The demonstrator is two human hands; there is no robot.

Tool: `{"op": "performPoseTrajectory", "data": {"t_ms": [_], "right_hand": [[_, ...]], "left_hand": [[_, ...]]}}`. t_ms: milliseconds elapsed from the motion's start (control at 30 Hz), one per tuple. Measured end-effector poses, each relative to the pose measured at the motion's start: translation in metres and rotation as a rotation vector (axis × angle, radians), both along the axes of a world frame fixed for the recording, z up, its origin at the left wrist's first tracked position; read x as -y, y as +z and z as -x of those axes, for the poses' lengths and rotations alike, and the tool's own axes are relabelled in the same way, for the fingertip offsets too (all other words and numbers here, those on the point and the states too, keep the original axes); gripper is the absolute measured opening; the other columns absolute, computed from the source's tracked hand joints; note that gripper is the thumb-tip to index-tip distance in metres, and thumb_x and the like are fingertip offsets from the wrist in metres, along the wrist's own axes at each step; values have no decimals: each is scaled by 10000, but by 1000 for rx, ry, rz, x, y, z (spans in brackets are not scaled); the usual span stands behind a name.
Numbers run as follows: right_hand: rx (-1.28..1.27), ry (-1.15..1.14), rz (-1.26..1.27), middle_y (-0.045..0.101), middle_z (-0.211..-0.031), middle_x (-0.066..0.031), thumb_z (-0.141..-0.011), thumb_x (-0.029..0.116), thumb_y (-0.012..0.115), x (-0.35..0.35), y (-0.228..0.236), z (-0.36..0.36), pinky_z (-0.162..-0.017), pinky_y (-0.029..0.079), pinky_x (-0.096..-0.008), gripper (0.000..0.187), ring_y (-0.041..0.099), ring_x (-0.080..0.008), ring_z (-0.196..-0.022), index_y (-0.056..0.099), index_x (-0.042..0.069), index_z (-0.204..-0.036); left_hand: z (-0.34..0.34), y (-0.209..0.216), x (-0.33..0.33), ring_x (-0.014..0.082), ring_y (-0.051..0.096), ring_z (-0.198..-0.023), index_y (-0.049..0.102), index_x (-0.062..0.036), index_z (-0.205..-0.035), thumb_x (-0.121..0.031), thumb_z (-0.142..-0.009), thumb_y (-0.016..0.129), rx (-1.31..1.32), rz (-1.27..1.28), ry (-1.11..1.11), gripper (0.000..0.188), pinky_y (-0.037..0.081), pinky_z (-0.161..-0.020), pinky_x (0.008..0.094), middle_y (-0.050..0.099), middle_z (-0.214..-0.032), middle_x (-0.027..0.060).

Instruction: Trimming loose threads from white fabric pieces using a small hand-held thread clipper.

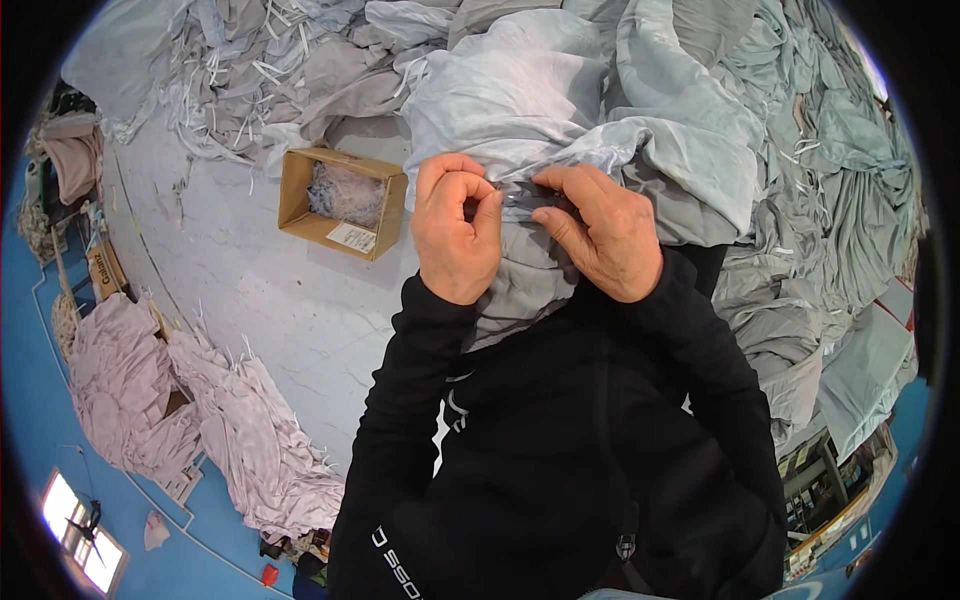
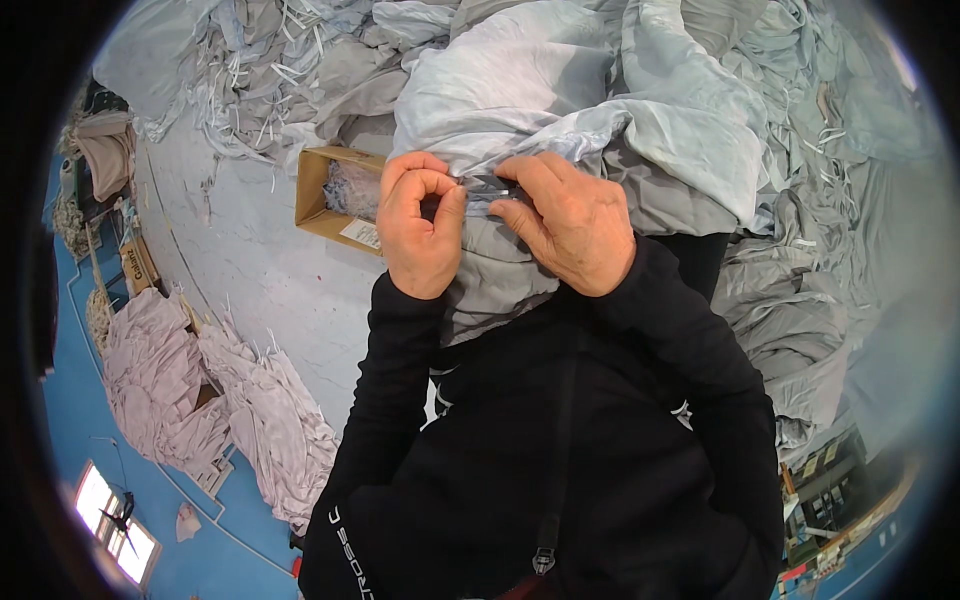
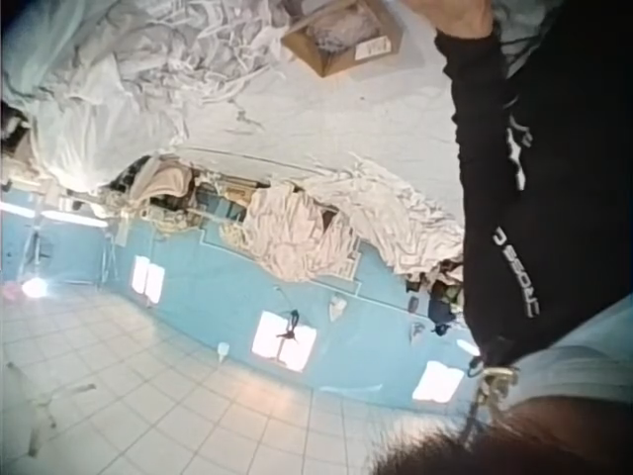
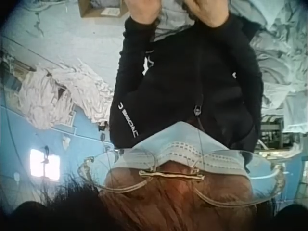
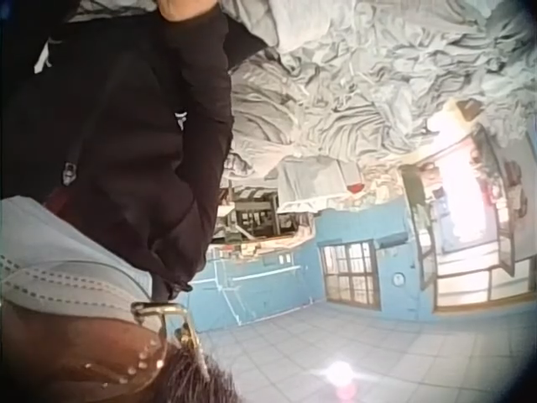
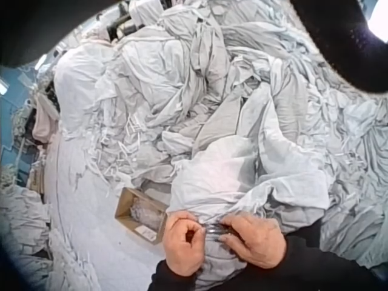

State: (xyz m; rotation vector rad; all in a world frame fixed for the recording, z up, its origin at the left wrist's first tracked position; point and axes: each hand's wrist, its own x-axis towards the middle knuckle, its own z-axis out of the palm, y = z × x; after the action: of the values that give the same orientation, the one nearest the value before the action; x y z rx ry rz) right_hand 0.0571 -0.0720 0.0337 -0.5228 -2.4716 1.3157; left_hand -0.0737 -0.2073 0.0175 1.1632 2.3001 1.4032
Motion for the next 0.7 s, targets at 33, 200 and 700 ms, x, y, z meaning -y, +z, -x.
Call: {"op": "performPoseTrajectory", "data": {"t_ms": [33,200,700], "right_hand": [[-4,0,-73,631,-886,-103,-824,136,741,0,0,0,-636,503,-325,322,631,-261,-722,634,41,-1112],[-94,-23,-292,610,-822,-66,-736,105,792,2,-2,5,-551,476,-324,361,612,-226,-644,669,75,-1074],[-61,-404,419,569,-836,18,-881,41,697,-14,-19,-33,-676,411,-202,152,491,-45,-744,592,18,-988]], "left_hand": [[1,-2,1,205,572,-764,561,2,-825,56,-773,672,-40,-34,-24,135,483,-612,281,555,-975,113],[0,-3,8,204,564,-818,555,-13,-816,32,-791,662,39,-72,-29,119,474,-659,274,561,-977,114],[90,-6,101,355,507,-1170,568,7,-1155,-20,-811,685,-676,441,465,364,451,-937,410,506,-1299,205]]}}
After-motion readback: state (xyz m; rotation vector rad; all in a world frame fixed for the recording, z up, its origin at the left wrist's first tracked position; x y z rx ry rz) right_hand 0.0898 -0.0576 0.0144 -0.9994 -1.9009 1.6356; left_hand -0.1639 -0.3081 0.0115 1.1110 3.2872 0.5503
